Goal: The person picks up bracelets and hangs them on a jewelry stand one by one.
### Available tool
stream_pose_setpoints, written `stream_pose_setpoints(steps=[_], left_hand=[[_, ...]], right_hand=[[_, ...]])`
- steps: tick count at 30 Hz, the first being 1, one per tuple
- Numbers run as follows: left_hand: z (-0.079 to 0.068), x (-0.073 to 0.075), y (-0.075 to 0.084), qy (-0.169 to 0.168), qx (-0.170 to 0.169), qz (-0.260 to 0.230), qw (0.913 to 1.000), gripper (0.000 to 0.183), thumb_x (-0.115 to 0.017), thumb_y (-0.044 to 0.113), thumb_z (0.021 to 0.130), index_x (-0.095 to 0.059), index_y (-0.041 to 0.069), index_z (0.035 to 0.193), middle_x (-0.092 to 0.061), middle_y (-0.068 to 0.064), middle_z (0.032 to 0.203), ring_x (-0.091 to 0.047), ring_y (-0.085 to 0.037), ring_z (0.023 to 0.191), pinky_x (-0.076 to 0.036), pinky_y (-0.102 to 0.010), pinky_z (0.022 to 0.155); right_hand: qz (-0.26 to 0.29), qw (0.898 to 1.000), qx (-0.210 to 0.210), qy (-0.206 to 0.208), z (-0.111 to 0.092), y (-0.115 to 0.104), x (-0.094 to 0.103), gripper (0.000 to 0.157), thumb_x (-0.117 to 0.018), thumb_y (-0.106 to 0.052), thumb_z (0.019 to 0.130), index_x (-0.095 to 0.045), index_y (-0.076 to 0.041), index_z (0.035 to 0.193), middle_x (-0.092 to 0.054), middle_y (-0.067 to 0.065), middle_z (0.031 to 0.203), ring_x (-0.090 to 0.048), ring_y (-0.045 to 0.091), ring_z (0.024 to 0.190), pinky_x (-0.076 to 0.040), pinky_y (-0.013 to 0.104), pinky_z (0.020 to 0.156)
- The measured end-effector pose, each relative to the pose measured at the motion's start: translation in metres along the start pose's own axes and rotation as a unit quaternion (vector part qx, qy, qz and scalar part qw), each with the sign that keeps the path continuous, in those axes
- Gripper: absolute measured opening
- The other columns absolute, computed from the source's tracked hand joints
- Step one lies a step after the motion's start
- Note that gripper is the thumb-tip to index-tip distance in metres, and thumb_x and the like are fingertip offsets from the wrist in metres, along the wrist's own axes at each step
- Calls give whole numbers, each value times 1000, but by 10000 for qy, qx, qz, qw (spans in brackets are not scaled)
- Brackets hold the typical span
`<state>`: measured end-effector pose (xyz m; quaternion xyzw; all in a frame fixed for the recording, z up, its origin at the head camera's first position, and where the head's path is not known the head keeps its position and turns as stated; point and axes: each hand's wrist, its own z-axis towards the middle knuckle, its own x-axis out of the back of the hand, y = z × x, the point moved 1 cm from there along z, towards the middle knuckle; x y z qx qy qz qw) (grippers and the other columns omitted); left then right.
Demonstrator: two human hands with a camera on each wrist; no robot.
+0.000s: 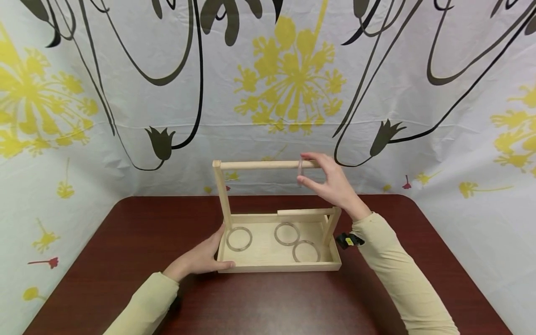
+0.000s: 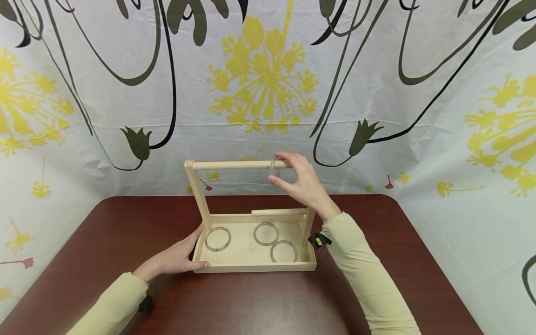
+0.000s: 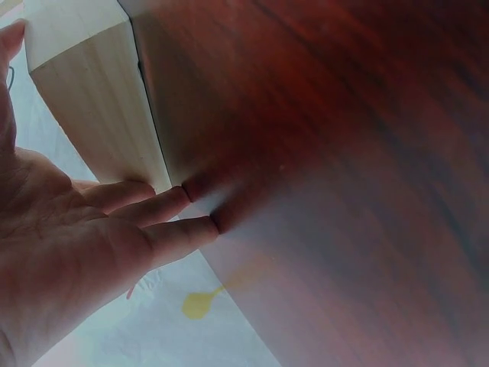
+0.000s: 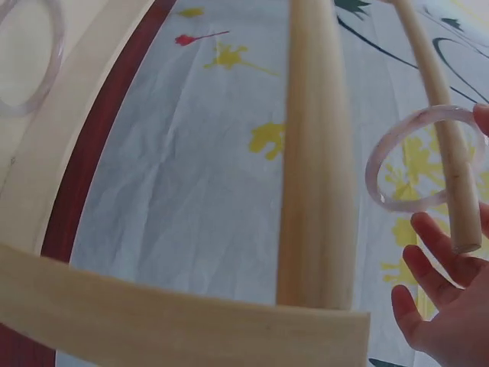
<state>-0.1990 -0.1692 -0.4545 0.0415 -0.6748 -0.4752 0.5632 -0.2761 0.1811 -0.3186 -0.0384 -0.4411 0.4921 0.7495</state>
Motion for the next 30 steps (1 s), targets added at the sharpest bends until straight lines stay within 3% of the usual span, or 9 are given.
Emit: stream_pose_setpoints(steps=[8, 22, 30], left_hand=[[1, -1, -2, -5, 36, 29, 10000, 113, -77, 35, 83, 3, -3, 153, -17, -26, 154, -29, -37, 137, -35, -52, 102], [-1, 0, 0, -15, 96, 28, 9999, 112, -77, 34, 83, 2, -5, 152, -18, -28, 154, -29, -38, 137, -35, -52, 102], [-2, 0, 0, -53, 206, 43, 9998, 113, -77, 36, 83, 3, -5, 152, -15, -26, 155, -27, -37, 138, -33, -52, 103]], right_hand=[[-671, 9972, 335, 44, 4, -4, -1, 56, -78, -26, 82, -58, -10, 132, -57, 9, 126, -45, 30, 123, -25, 58, 101], [-1265, 9864, 1048, 57, 11, -18, -5, 59, -82, -27, 79, -61, -4, 128, -57, 15, 124, -48, 33, 119, -21, 52, 109], [-1499, 9807, 1256, 50, 17, -27, -12, 57, -80, -32, 80, -62, -1, 124, -59, 16, 121, -50, 32, 117, -18, 48, 112]])
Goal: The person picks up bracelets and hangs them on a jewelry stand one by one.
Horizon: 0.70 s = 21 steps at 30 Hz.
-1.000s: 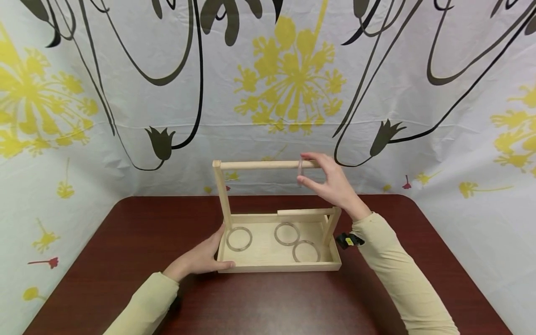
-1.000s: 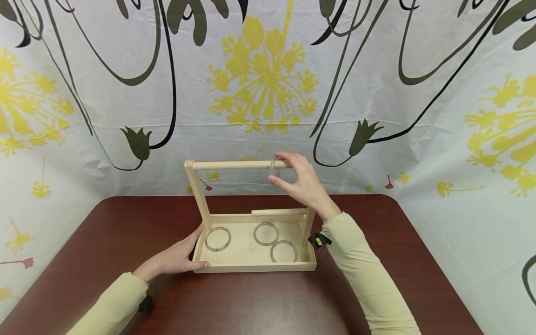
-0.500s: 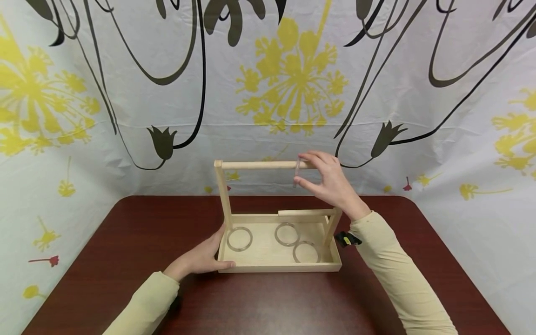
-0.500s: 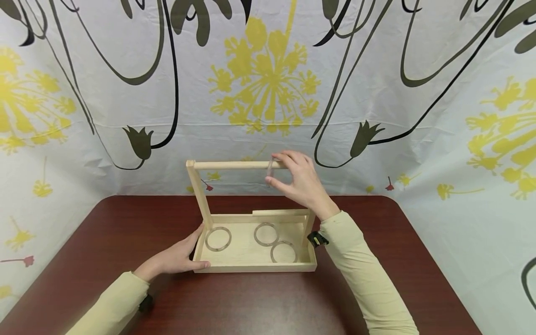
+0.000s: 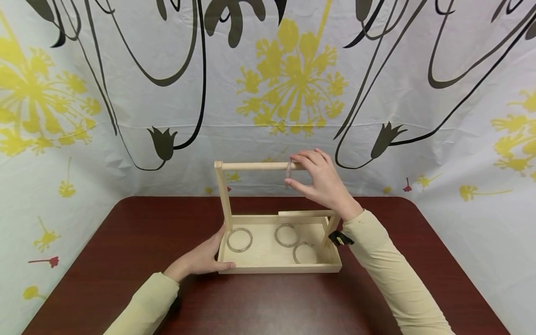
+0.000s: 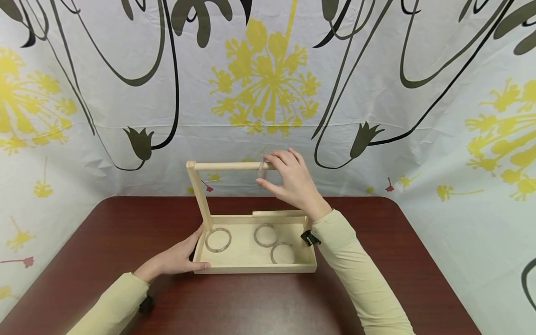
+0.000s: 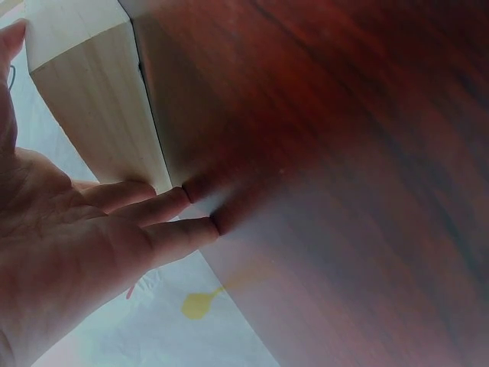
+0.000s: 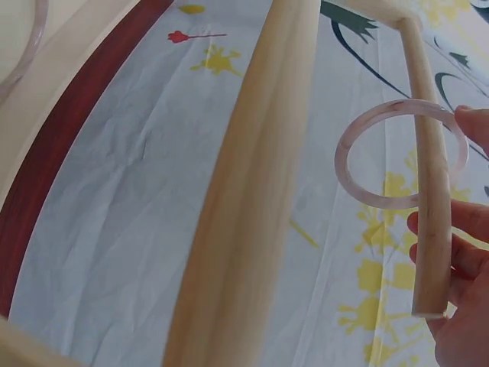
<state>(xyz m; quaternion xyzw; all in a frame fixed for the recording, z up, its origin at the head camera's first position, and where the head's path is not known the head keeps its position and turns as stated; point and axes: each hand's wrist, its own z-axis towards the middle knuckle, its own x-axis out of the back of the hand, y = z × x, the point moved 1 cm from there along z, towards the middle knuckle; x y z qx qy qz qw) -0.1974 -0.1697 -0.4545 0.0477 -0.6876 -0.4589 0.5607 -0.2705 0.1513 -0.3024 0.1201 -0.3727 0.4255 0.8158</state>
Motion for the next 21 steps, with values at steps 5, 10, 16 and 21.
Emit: stream_pose_setpoints(steps=[5, 10, 16, 21], left_hand=[[0, 0, -1, 1, -3, 0, 10000, 113, -77, 36, 83, 2, -5, 152, -15, -26, 155, -26, -37, 139, -33, -52, 104], [1, -1, -1, 29, -75, -32, 10000, 112, -77, 34, 83, 2, -5, 152, -16, -27, 155, -28, -37, 138, -34, -52, 103], [1, 0, 0, 42, -167, -74, 9998, 112, -78, 33, 83, 3, -3, 153, -17, -27, 154, -30, -38, 137, -35, -53, 102], [1, 0, -1, 6, -108, -79, 9999, 112, -77, 33, 83, 3, -3, 152, -16, -27, 155, -28, -38, 137, -34, -53, 103]], right_hand=[[-56, 9999, 140, 3, 6, -5, -5, 55, -79, -33, 81, -63, -1, 123, -59, 15, 119, -52, 30, 114, -18, 47, 112], [-162, 9995, 271, 13, 12, -10, -10, 55, -79, -34, 81, -63, 0, 122, -60, 14, 119, -52, 30, 113, -17, 45, 113], [-198, 9991, 370, 36, 17, -17, -17, 55, -78, -34, 82, -63, 0, 122, -61, 14, 117, -53, 30, 113, -18, 43, 113], [-189, 9992, 345, 34, 21, -23, -21, 55, -78, -34, 82, -63, 0, 123, -61, 14, 115, -53, 30, 112, -21, 43, 112]])
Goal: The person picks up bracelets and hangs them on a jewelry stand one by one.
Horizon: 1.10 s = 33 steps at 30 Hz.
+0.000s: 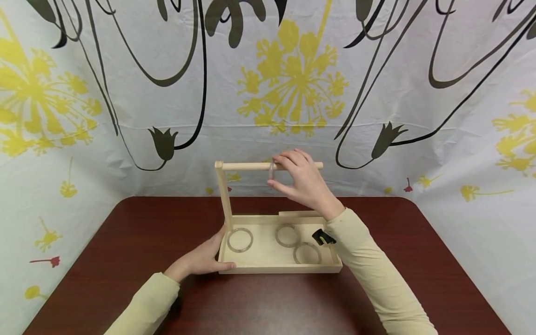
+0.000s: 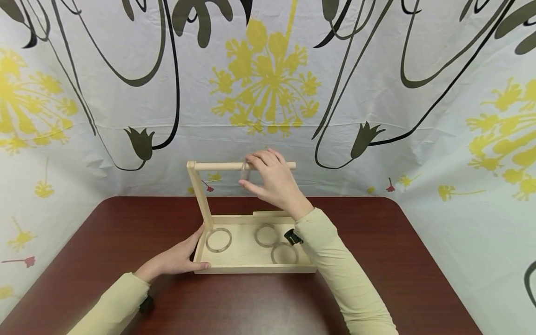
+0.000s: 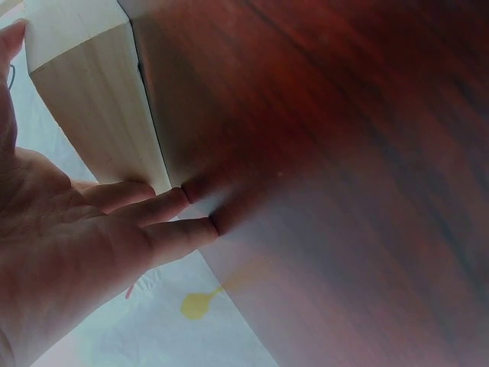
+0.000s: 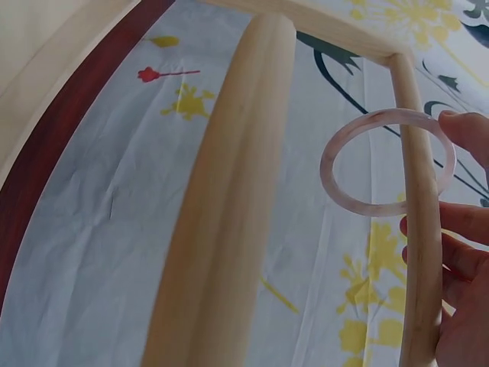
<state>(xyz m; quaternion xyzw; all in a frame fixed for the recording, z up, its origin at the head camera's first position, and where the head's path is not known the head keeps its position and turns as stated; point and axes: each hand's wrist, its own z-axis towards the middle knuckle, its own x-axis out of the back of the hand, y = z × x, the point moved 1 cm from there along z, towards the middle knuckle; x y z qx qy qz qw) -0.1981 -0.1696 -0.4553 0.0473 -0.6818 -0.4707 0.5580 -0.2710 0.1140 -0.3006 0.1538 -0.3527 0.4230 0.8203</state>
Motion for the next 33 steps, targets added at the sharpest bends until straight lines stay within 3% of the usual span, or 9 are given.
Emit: stream_pose_setpoints(steps=[19, 33], left_hand=[[0, 2, -1, 1, -73, -87, 9999, 112, -77, 33, 84, 4, -2, 153, -14, -27, 155, -30, -39, 137, -34, -54, 102], [1, 1, -1, -53, -88, -98, 9999, 112, -76, 34, 84, 5, -3, 152, -14, -27, 155, -29, -39, 137, -34, -55, 102]], right_hand=[[-75, 9999, 126, -61, 19, -23, -21, 54, -76, -33, 84, -62, 0, 125, -61, 13, 117, -53, 29, 112, -22, 43, 112], [-127, 9998, 61, -127, 20, -27, -26, 57, -74, -35, 86, -59, -1, 130, -60, 12, 119, -53, 29, 115, -18, 40, 113]])
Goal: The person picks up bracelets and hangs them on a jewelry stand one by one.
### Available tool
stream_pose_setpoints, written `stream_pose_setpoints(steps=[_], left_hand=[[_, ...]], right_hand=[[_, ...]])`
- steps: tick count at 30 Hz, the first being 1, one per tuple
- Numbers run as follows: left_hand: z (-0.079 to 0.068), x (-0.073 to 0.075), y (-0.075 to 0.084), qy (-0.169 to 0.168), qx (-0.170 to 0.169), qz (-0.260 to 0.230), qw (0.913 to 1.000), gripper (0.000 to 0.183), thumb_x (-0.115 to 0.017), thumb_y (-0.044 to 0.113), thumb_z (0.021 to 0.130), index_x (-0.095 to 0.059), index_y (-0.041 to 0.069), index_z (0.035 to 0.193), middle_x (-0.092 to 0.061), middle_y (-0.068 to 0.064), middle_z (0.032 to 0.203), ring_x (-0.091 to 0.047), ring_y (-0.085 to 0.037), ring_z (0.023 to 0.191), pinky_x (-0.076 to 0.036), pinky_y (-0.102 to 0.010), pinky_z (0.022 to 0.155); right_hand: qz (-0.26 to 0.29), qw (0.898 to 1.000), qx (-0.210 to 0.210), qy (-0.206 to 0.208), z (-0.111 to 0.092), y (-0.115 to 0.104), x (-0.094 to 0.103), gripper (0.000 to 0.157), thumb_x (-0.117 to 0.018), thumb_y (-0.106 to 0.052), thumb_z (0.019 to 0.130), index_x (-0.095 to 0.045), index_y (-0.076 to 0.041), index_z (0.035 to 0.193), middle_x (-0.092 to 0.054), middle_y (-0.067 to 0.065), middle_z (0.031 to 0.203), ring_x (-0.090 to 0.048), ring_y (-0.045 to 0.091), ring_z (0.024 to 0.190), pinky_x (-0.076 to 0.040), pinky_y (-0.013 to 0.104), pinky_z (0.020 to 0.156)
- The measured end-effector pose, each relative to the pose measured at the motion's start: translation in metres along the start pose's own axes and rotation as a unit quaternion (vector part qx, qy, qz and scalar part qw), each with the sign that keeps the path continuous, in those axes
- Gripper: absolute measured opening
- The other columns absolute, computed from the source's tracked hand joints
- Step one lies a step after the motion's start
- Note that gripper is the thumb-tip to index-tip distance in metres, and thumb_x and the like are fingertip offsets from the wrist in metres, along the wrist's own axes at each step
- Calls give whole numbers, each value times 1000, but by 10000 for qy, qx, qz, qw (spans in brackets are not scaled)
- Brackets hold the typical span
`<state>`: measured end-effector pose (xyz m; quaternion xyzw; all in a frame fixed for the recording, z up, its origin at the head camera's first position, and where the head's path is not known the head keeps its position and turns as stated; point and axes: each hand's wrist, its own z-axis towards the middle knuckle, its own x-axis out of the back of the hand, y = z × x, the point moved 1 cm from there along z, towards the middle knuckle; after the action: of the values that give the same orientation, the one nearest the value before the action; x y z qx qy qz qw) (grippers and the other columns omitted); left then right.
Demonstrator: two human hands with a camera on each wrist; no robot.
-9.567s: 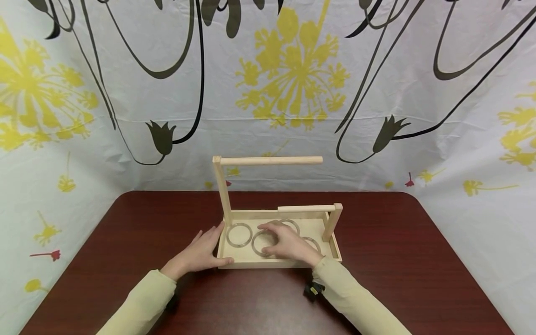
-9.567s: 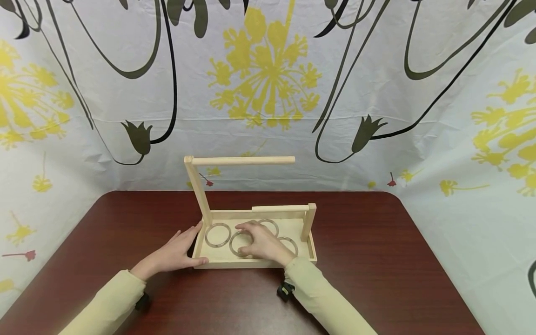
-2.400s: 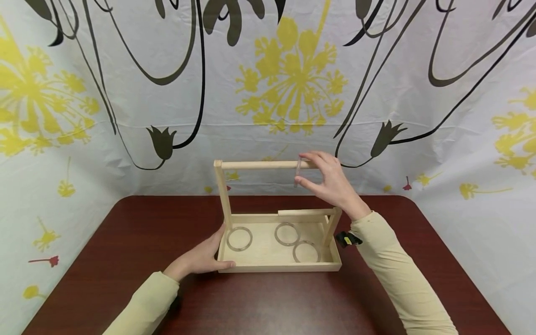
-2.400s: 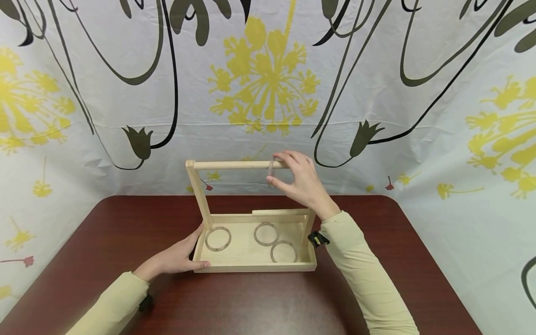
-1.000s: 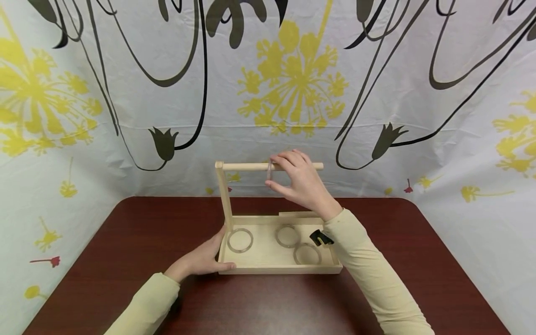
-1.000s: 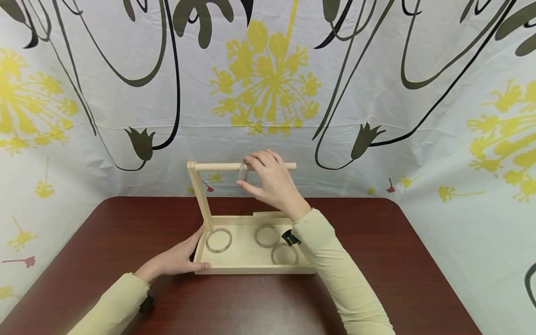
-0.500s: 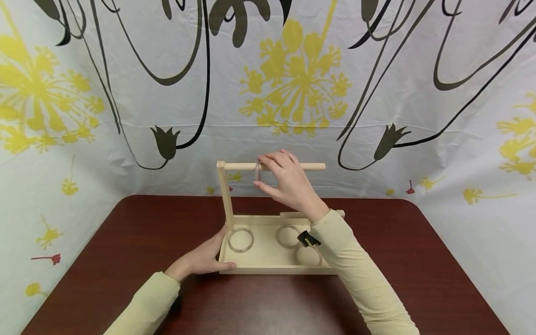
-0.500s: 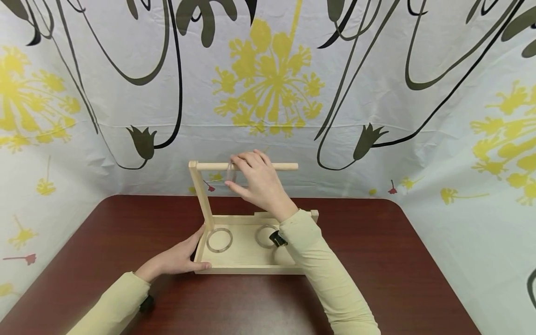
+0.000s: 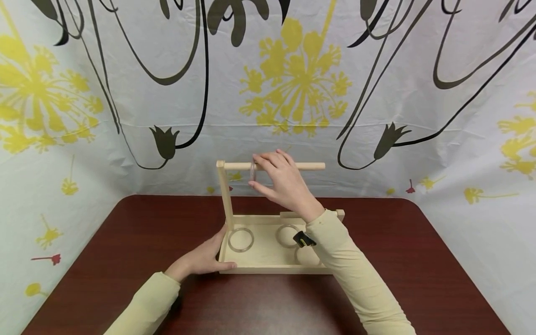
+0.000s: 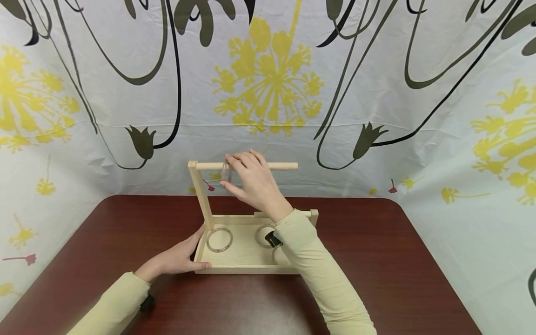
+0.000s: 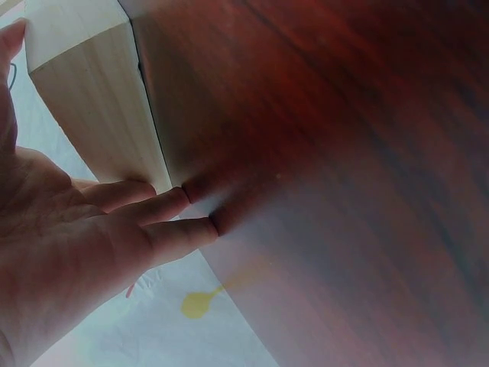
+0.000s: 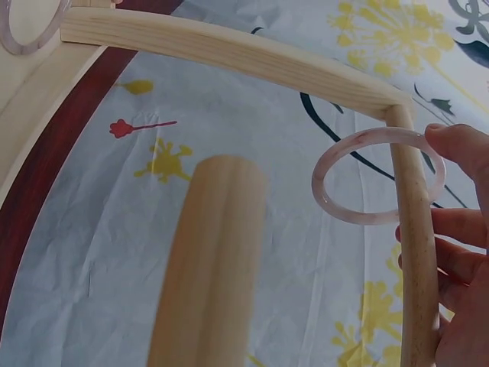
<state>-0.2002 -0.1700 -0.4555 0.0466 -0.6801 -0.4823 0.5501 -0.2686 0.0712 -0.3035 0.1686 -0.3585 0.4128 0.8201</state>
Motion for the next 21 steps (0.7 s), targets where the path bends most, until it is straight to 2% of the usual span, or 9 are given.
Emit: stream_pose_setpoints(steps=[8, 21], left_hand=[[-1, 0, 1, -32, 93, 26, 9999, 113, -76, 34, 85, 6, -5, 151, -10, -27, 156, -24, -39, 139, -31, -55, 104], [-2, 0, 0, -47, 178, 132, 9997, 112, -75, 37, 85, 4, -10, 150, -11, -29, 155, -24, -40, 139, -31, -55, 104]], right_hand=[[1, 10000, 25, -15, -2, -2, 2, 59, -74, -35, 87, -57, -1, 132, -59, 13, 121, -52, 30, 116, -16, 39, 114], [177, 9985, 362, 377, -11, -8, 9, 56, -74, -31, 86, -58, 0, 130, -59, 15, 119, -53, 31, 113, -20, 41, 113]])
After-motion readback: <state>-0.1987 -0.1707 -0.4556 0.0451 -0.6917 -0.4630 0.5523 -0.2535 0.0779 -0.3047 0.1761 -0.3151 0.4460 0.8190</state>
